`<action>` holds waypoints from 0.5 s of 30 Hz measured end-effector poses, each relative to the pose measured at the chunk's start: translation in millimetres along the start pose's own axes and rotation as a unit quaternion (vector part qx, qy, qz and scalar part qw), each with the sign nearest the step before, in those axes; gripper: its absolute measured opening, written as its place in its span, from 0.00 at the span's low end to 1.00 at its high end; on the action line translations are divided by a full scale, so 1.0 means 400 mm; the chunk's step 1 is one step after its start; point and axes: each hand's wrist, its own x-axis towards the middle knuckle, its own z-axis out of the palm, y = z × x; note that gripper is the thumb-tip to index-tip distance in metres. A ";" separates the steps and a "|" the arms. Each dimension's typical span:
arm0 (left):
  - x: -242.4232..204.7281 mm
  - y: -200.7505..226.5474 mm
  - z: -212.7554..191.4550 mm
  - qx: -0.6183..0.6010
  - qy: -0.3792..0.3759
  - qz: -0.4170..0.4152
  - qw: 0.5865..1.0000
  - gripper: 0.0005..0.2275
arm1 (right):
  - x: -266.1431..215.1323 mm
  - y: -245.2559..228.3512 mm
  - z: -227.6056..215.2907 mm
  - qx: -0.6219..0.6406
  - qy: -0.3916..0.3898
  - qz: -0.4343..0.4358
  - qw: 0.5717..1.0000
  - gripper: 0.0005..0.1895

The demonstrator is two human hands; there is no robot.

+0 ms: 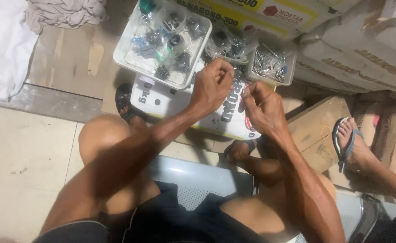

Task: Assembling small metal bolts and nuts by hand from storage containers.

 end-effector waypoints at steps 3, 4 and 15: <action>-0.018 -0.010 -0.001 -0.012 -0.003 0.034 0.999 0.03 | -0.004 0.048 0.011 0.035 0.010 -0.016 0.999 0.05; -0.022 -0.031 0.005 -0.016 -0.006 0.025 1.000 0.03 | -0.008 0.052 0.018 0.034 0.010 -0.006 0.999 0.05; -0.011 -0.061 0.032 0.010 0.000 0.114 0.993 0.05 | 0.047 0.016 0.008 0.051 0.007 0.055 0.997 0.07</action>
